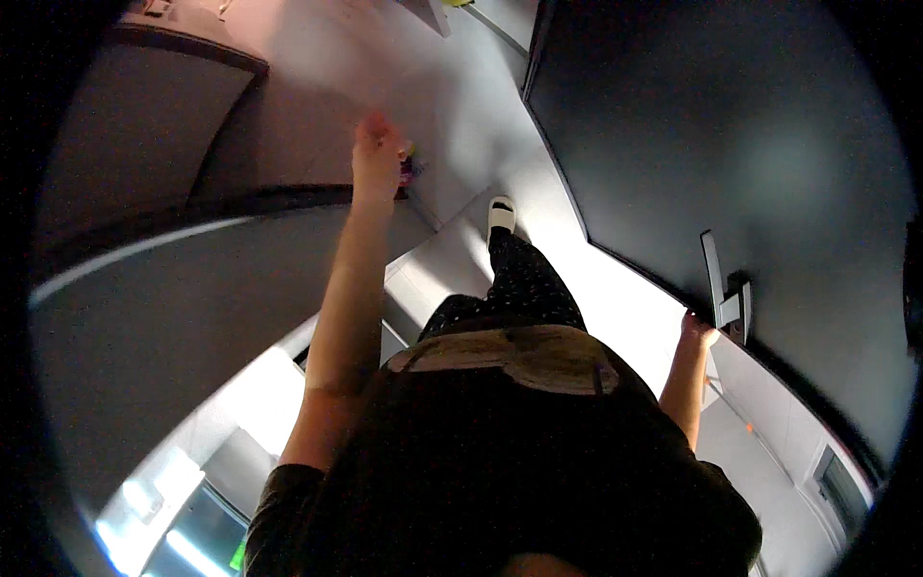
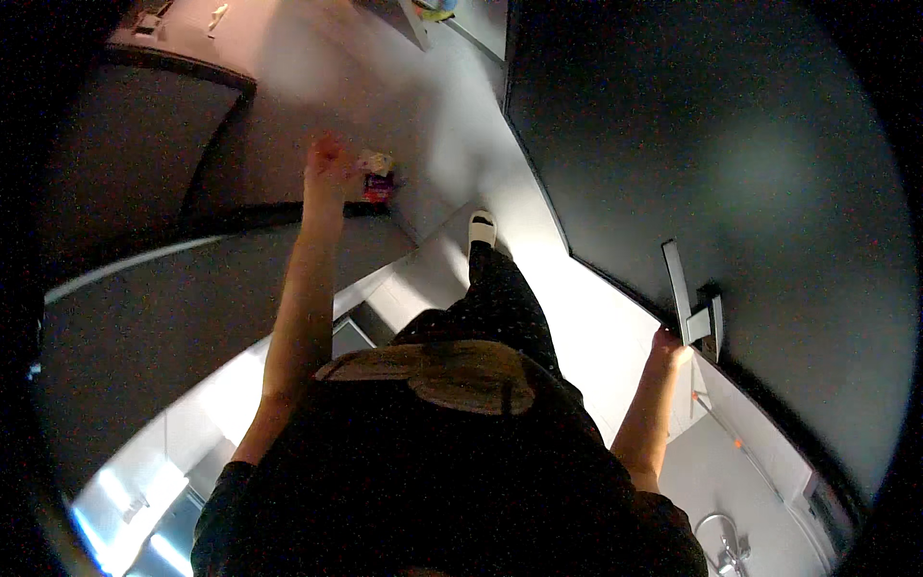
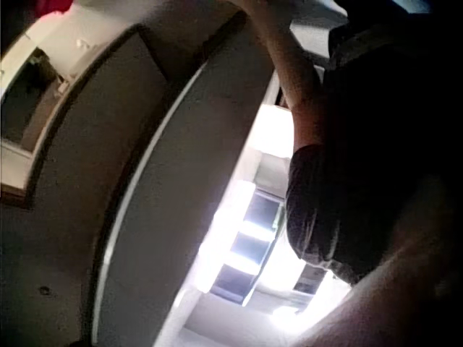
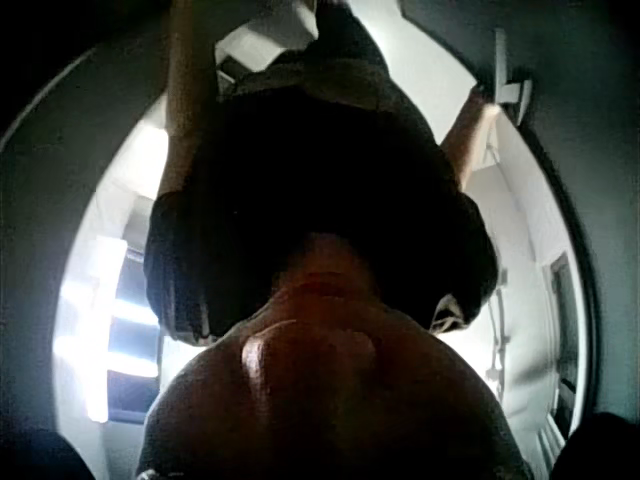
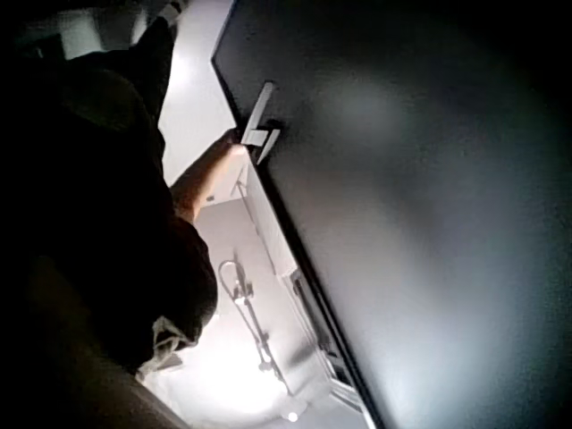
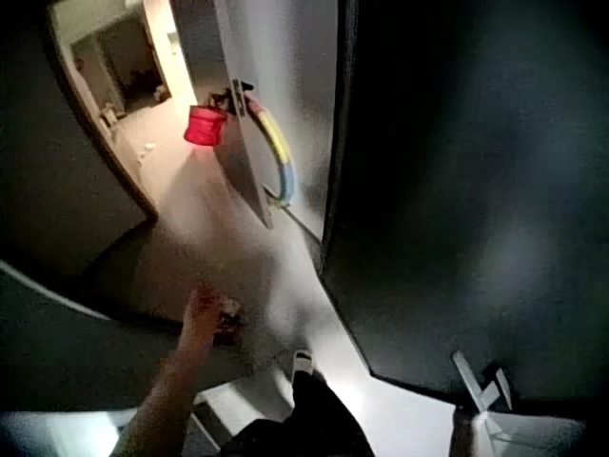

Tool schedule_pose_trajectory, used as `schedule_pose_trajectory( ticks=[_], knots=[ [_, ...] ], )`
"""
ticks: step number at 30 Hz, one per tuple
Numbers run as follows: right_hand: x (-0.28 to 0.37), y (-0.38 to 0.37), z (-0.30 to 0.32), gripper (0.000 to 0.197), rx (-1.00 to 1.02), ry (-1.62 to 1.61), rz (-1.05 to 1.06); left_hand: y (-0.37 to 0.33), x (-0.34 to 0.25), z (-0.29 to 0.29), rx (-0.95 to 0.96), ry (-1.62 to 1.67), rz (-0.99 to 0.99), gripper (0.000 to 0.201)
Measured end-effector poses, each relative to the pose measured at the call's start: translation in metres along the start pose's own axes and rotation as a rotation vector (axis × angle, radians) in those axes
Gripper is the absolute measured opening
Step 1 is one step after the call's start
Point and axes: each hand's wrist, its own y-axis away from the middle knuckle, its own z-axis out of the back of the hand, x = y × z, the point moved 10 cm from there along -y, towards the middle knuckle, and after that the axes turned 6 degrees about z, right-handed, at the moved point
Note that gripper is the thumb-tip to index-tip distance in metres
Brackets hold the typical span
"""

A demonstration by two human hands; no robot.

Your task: The person wipes the upper frame and surface of a bathroom door with a cloth, rinses the cloth in a basin of water, and then continues to wipe the middle and lower sections of the door including the handle.

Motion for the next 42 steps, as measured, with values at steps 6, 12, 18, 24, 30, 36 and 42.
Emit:
schedule_pose_trajectory(
  ticks=[6,12,18,24,30,36,42],
  knots=[
    [-0.014,0.006,-0.017,0.037,0.081,0.157,-0.035,0.129,-0.003,0.006,0.292,-0.058,-0.156,0.024],
    [-0.016,0.086,-0.014,0.031,0.211,0.199,-0.037,0.278,-0.017,0.036,0.198,-0.151,-0.181,0.02],
    [-0.096,0.124,-0.019,0.02,0.503,0.352,-0.214,0.335,-0.068,0.013,0.292,-0.058,-0.369,0.017],
    [-0.121,0.216,-0.045,0.013,0.627,0.549,-0.591,0.398,-0.107,-0.033,0.539,-0.04,-0.348,0.02],
    [-0.131,0.262,-0.077,0.02,0.672,0.554,-0.765,0.424,-0.149,-0.029,0.284,-0.253,-0.663,0.06],
    [-0.112,0.287,-0.115,0.028,0.748,0.591,-0.867,0.456,-0.173,0.014,-0.566,-0.392,-0.983,0.078],
    [-0.092,0.286,-0.173,0.025,1.065,0.607,-0.816,0.437,-0.19,-0.007,-0.814,-0.575,-0.985,0.075]
  ],
)
